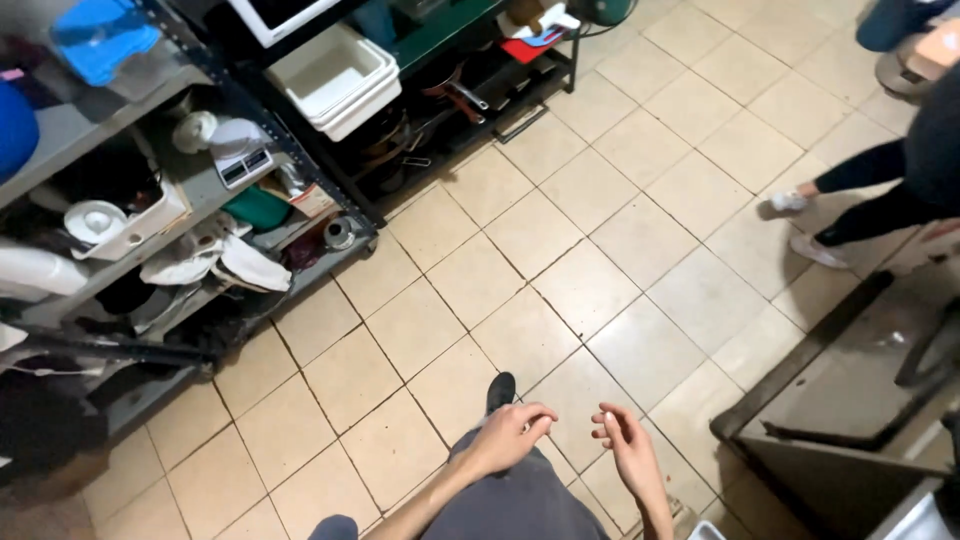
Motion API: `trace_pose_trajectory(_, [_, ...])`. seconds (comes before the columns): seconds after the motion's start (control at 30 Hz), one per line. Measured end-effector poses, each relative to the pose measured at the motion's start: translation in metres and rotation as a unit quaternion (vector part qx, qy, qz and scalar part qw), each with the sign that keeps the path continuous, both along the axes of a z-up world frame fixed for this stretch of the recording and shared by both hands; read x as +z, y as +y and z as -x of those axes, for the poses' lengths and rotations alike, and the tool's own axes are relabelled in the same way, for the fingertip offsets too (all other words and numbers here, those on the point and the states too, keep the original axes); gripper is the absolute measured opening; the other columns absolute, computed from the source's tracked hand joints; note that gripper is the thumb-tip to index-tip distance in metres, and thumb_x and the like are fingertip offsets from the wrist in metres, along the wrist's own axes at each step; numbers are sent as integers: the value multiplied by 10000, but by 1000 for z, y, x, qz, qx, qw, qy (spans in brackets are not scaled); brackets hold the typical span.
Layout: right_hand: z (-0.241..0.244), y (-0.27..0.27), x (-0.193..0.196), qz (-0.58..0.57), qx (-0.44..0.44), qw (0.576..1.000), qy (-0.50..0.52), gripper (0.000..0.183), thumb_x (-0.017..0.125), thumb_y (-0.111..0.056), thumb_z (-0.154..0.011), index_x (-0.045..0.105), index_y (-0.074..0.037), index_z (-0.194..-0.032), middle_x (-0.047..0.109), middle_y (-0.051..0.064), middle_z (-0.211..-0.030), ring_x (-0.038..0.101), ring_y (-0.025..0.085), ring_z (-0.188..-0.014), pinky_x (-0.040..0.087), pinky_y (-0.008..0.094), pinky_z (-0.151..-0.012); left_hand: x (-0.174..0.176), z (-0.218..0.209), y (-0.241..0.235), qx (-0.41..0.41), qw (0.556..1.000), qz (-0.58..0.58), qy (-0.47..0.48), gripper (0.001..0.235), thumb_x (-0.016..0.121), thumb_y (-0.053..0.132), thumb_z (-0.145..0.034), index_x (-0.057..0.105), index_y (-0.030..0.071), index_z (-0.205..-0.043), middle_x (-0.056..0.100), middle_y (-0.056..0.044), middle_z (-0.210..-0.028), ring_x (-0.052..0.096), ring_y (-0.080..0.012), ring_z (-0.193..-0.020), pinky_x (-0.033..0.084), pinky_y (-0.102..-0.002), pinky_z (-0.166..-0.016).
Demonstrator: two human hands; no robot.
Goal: Packing food containers by wrapping them in plastic and placing them in paper bags.
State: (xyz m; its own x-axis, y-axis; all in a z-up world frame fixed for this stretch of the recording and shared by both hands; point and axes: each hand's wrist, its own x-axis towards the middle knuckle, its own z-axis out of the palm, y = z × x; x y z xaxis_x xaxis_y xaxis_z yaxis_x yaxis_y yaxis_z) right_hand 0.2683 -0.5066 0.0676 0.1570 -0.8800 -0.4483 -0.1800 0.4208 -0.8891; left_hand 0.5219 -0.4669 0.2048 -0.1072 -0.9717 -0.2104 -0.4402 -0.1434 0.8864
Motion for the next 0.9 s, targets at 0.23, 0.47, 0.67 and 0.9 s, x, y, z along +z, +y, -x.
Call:
trace_pose_trajectory(0.23, [-96, -141, 0, -37, 33, 999, 23, 412, 540, -319, -1024, 645, -59, -1326, 765, 59, -1082, 700, 144, -881, 540, 304, -771, 26, -135, -115, 55, 995, 59, -65, 225, 601, 238, -1000, 741, 86, -1092, 772, -98, -1012, 751, -269, -863, 576, -360, -786])
trace_pose_trajectory(0.47, [-157, -255, -39, -62, 89, 994, 12, 435, 557, -330, -1003, 649, -65, -1336, 760, 41, -1053, 664, 130, -823, 517, 295, -725, 26, -221, -234, 158, 985, 38, -54, 208, 592, 207, -988, 727, 89, -1093, 773, -96, -1015, 763, -242, -886, 589, -366, -761])
trace_pose_trajectory(0.67, [-219, -392, -19, -72, 108, 991, 42, 437, 568, -331, -989, 642, -79, -1339, 758, 45, -1015, 676, 127, -802, 536, 289, -729, 26, -252, -360, 143, 981, 93, -90, 196, 616, 179, -980, 733, 63, -1086, 761, -130, -1026, 741, -303, -913, 579, -381, -773])
trace_pose_trajectory(0.9, [-289, -556, 35, 40, 42, 997, 53, 436, 587, -315, -981, 637, -38, -1314, 769, 83, -991, 710, 146, -833, 576, 316, -794, 6, -277, -485, -97, 993, 24, 60, 228, 661, 142, -935, 748, 48, -1123, 791, -106, -1072, 745, -243, -1044, 558, -354, -927])
